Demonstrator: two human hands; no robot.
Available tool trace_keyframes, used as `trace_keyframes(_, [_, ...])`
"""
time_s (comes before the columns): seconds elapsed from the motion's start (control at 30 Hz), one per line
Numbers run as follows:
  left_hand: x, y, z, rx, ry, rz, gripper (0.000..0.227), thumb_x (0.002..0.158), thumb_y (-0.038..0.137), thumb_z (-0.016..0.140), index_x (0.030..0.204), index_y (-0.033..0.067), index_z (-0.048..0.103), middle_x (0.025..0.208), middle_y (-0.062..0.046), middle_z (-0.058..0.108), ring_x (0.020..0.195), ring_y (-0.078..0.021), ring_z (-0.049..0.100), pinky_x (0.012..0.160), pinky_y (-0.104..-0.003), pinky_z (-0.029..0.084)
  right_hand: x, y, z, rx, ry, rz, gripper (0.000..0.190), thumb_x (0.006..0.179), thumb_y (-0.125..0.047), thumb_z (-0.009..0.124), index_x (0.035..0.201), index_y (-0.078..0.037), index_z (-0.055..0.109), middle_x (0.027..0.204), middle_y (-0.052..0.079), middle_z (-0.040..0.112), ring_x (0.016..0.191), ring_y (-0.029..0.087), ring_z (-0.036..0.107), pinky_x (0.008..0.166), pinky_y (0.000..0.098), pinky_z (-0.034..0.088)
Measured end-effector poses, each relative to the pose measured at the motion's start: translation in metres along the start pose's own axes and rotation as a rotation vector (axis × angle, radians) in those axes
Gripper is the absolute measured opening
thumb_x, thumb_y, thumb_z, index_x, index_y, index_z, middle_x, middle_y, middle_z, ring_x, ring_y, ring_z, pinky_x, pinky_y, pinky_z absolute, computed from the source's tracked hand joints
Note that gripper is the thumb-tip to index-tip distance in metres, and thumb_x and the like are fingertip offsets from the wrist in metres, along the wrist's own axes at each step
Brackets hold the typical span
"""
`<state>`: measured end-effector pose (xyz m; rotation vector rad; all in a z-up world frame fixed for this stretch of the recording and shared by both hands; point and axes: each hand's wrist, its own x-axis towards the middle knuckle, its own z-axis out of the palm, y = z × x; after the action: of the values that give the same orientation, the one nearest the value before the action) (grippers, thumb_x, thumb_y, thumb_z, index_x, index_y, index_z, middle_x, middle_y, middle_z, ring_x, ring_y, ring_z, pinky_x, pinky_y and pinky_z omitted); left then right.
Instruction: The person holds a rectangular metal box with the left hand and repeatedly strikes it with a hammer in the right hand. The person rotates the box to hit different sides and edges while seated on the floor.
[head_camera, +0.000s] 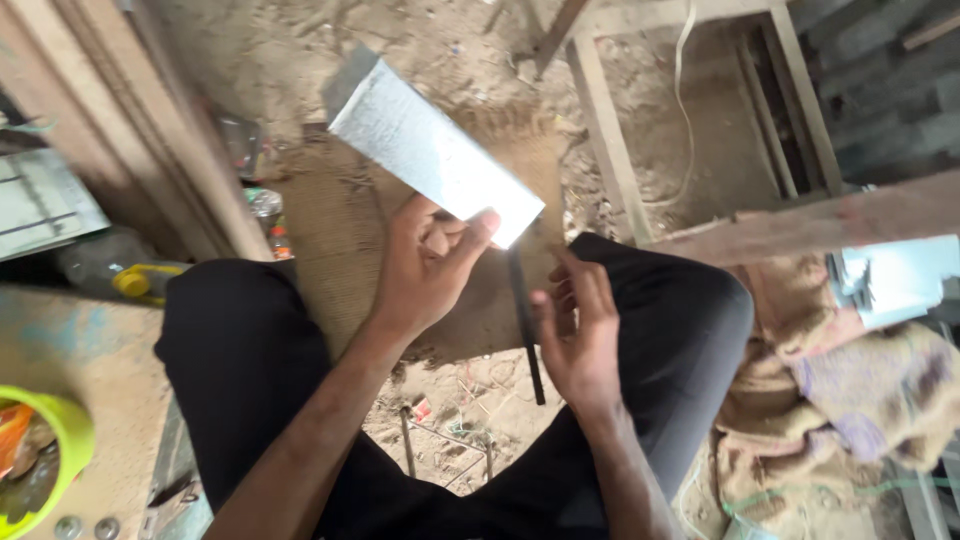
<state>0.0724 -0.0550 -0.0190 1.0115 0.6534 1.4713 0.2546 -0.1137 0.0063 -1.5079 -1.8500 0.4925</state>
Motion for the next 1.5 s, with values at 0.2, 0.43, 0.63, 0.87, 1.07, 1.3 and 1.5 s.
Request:
trace_keyframes(0.2, [0.009, -0.008, 0.002, 0.237, 0.046, 0.052, 0.023, 0.106, 0.024, 0.068, 0.115, 0.0031, 0.066, 0.11, -0.011, 0.073, 0.109, -0.0245, 0.077, 0.1, -0.041, 0.069, -0.006, 0.003, 0.008, -0.285, -0.33, 0.367, 0.033, 0.082, -0.026, 0.082, 0.094, -0.003, 0.061, 0.083, 0.014, 0.072, 0.068, 0.029, 0.072, 0.06, 0.0437, 0.055])
trace_keyframes(0.43, [0.025, -0.009, -0.016, 0.024, 0.278, -0.354, 0.037, 0.093, 0.022, 0.073, 0.123, 0.0053, 0.06, 0.116, -0.011, 0.074, 0.107, -0.0248, 0.075, 0.094, -0.044, 0.065, -0.01, -0.001, 0.007, -0.197, -0.279, 0.373, 0.019, 0.09, -0.014, 0.07, 0.1, -0.003, 0.057, 0.085, 0.017, 0.072, 0.072, 0.033, 0.075, 0.062, 0.046, 0.059])
trace_keyframes(0.63, [0.02, -0.023, -0.032, 0.031, 0.265, -0.421, 0.041, 0.092, 0.021, 0.075, 0.124, 0.0037, 0.057, 0.119, -0.018, 0.073, 0.107, -0.0298, 0.075, 0.094, -0.046, 0.065, -0.012, 0.002, 0.002, -0.035, -0.256, 0.319, 0.05, 0.099, -0.01, 0.064, 0.147, -0.001, 0.051, 0.107, 0.026, 0.074, 0.097, 0.039, 0.075, 0.08, 0.0472, 0.06])
trace_keyframes(0.87, [0.017, -0.032, -0.029, 0.077, 0.233, -0.36, 0.04, 0.096, 0.023, 0.074, 0.124, 0.0009, 0.058, 0.122, -0.016, 0.074, 0.111, -0.0287, 0.076, 0.096, -0.046, 0.066, -0.014, 0.002, -0.024, -0.225, 0.077, -0.032, 0.044, 0.095, -0.001, 0.069, 0.139, 0.0, 0.063, 0.128, 0.026, 0.072, 0.105, 0.033, 0.077, 0.082, 0.0382, 0.064])
trace_keyframes(1.07, [0.018, -0.026, -0.022, 0.083, 0.288, -0.402, 0.043, 0.092, 0.024, 0.074, 0.124, 0.0008, 0.059, 0.113, -0.019, 0.075, 0.104, -0.0296, 0.077, 0.092, -0.045, 0.066, -0.018, -0.011, -0.054, -0.253, 0.25, -0.117, 0.044, 0.106, 0.003, 0.072, 0.148, -0.005, 0.059, 0.102, 0.015, 0.076, 0.083, 0.017, 0.073, 0.068, 0.027, 0.058])
trace_keyframes(1.3, [0.022, -0.027, -0.023, 0.043, 0.299, -0.395, 0.043, 0.091, 0.023, 0.073, 0.123, -0.0009, 0.055, 0.118, -0.021, 0.073, 0.108, -0.0353, 0.076, 0.095, -0.048, 0.066, -0.009, -0.01, -0.029, -0.283, -0.094, -0.026, 0.046, 0.091, 0.001, 0.074, 0.137, -0.009, 0.07, 0.083, 0.009, 0.075, 0.062, 0.018, 0.069, 0.054, 0.0316, 0.057])
trace_keyframes(1.5, [0.021, -0.029, -0.022, 0.088, 0.29, -0.304, 0.044, 0.095, 0.023, 0.072, 0.124, -0.0058, 0.056, 0.122, -0.023, 0.071, 0.11, -0.034, 0.075, 0.093, -0.048, 0.066, -0.024, -0.008, -0.028, -0.137, 0.01, -0.033, 0.047, 0.092, 0.0, 0.071, 0.138, 0.0, 0.063, 0.114, 0.02, 0.075, 0.089, 0.027, 0.072, 0.073, 0.0363, 0.058])
